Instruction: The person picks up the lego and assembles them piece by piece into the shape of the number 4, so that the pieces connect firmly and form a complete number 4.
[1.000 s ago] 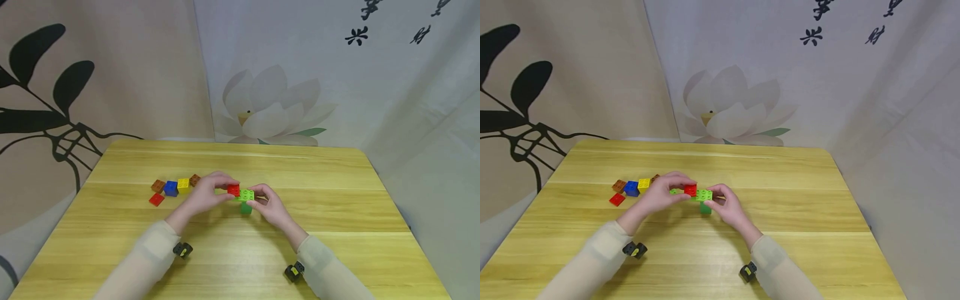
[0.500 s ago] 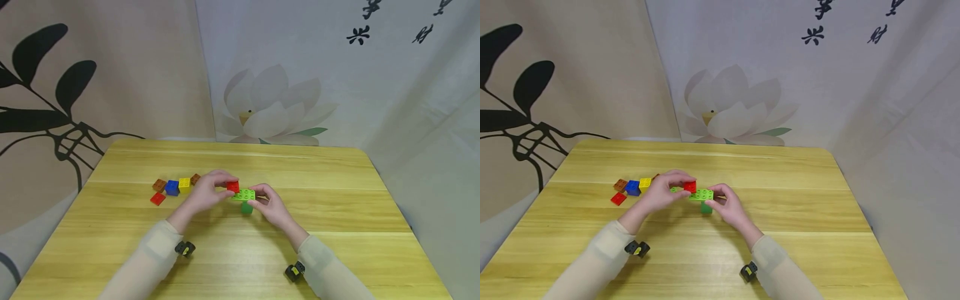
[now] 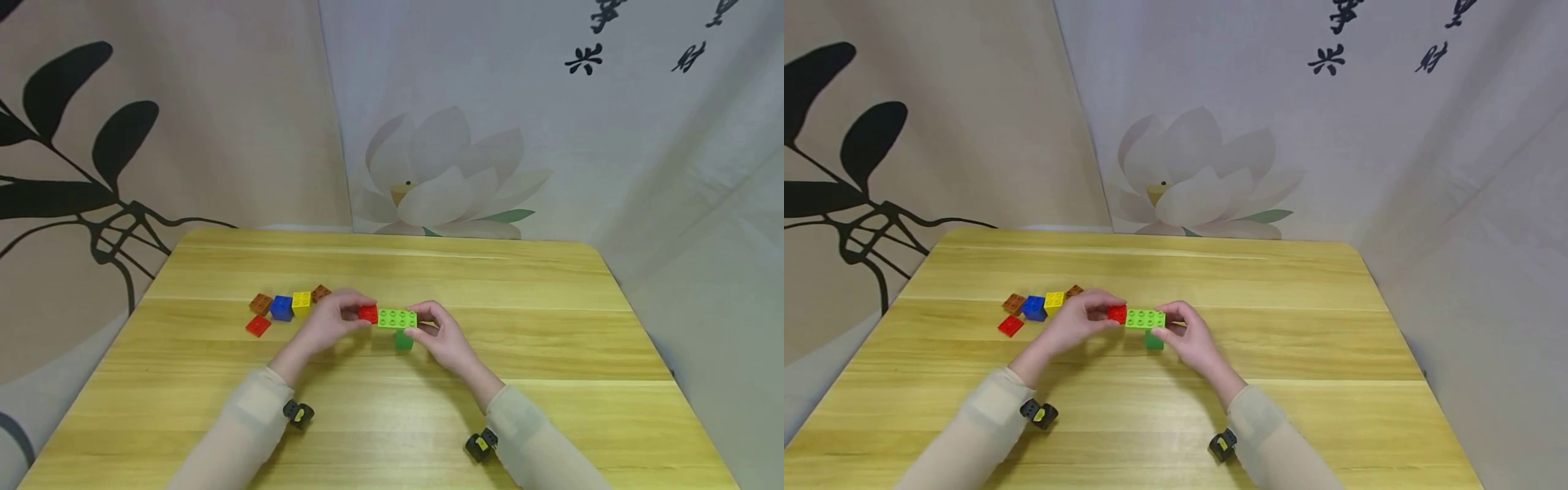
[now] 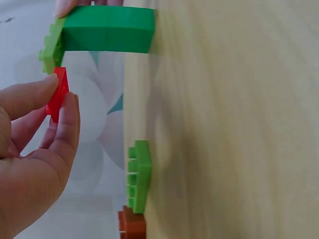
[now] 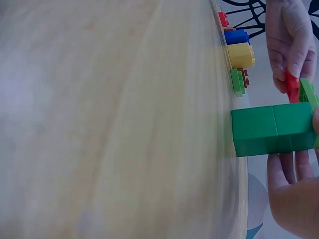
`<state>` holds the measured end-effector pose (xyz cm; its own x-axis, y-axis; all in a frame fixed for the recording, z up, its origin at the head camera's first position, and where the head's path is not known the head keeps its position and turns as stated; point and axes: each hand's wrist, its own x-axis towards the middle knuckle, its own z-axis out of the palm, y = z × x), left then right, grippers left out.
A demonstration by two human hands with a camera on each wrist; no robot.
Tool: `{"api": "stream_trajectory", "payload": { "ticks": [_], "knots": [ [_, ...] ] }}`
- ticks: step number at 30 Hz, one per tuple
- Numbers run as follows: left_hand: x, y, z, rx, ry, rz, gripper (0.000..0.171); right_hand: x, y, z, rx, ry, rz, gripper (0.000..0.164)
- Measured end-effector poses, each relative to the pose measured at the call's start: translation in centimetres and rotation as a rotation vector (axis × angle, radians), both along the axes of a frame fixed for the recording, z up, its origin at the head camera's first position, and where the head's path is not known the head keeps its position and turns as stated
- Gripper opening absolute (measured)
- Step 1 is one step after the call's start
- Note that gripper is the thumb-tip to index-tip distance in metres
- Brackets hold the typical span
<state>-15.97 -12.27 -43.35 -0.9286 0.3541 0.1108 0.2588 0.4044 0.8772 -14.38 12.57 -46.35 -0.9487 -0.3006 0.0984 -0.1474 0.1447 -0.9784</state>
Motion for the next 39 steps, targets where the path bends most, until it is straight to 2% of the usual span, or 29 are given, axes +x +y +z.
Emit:
{"api": "stream_trajectory", "payload": {
  "ticks": [3, 7, 18, 28, 39],
  "knots": [
    [0.0, 0.2, -0.5, 0.019, -0.042, 0.001, 0.035, 0.0, 0.0, 0.0, -0.007, 0.003, -0.002, 0.035],
    [0.2, 0.3, -0.7, 0.032, -0.063, 0.008, 0.036, 0.0, 0.0, -0.1, -0.009, 0.009, -0.001, 0.035],
    [0.3, -0.4, -0.6, 0.006, 0.001, 0.025, 0.034, -0.1, 0.0, -0.1, -0.003, 0.011, -0.001, 0.034],
    [0.5, -0.6, -0.7, -0.021, -0.015, 0.029, 0.034, 0.0, 0.0, -0.1, 0.003, 0.007, -0.005, 0.034],
    [0.7, -2.3, -1.8, -0.192, -0.029, 0.027, 0.032, 0.1, 0.0, -0.2, -0.007, 0.001, -0.001, 0.033]
  ]
}}
